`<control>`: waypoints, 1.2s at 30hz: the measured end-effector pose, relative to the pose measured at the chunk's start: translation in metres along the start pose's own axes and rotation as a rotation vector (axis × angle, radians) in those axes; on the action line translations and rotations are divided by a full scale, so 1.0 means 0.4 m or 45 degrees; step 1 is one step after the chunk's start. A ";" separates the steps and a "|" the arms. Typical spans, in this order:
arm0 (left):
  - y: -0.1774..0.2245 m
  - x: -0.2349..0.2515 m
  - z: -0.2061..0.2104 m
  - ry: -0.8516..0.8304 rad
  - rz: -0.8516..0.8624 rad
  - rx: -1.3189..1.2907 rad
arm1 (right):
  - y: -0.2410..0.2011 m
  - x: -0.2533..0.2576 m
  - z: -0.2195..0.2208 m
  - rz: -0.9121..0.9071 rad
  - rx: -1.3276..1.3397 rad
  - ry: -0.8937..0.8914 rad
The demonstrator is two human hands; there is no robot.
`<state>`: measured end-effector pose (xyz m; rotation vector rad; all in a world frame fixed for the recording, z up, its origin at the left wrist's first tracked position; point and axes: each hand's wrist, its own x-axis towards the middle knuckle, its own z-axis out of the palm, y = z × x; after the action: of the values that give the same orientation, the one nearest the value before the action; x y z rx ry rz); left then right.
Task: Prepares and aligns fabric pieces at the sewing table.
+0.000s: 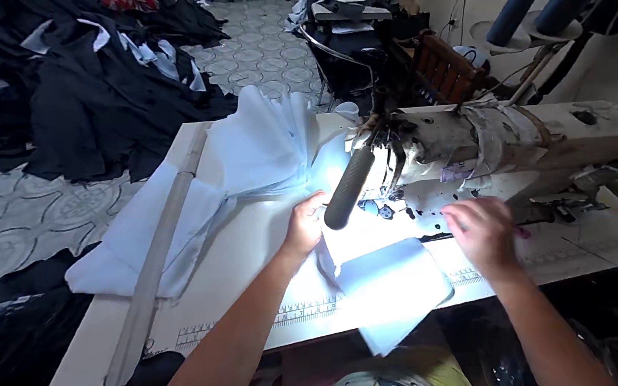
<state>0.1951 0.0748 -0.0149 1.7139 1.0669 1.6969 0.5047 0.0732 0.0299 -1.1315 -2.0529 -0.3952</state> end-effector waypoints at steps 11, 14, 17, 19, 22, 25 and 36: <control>0.075 -0.059 -0.003 0.076 -0.657 0.390 | -0.149 -0.124 0.008 0.252 0.758 -0.700; 0.043 -0.053 -0.001 0.178 -0.371 0.484 | -0.166 -0.068 -0.021 0.466 1.216 -0.502; 0.072 -0.072 0.028 0.253 -0.580 0.138 | -0.244 -0.063 -0.020 0.618 1.284 -0.900; 0.059 -0.064 0.032 0.286 -0.657 0.047 | -0.253 -0.062 0.002 0.470 0.894 -0.972; 0.031 -0.033 -0.002 0.205 -0.387 0.129 | -0.166 -0.018 -0.032 0.096 0.185 -0.076; 0.068 -0.024 -0.022 -0.077 -0.397 0.084 | -0.079 -0.011 -0.108 -0.065 -0.045 0.205; 0.024 -0.046 0.050 -0.665 0.188 0.539 | 0.084 -0.360 -0.195 0.740 0.152 -0.116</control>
<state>0.2178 0.0582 -0.0200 2.3779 1.1106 1.0356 0.6161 -0.0380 -0.0259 -1.6166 -1.6894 0.0664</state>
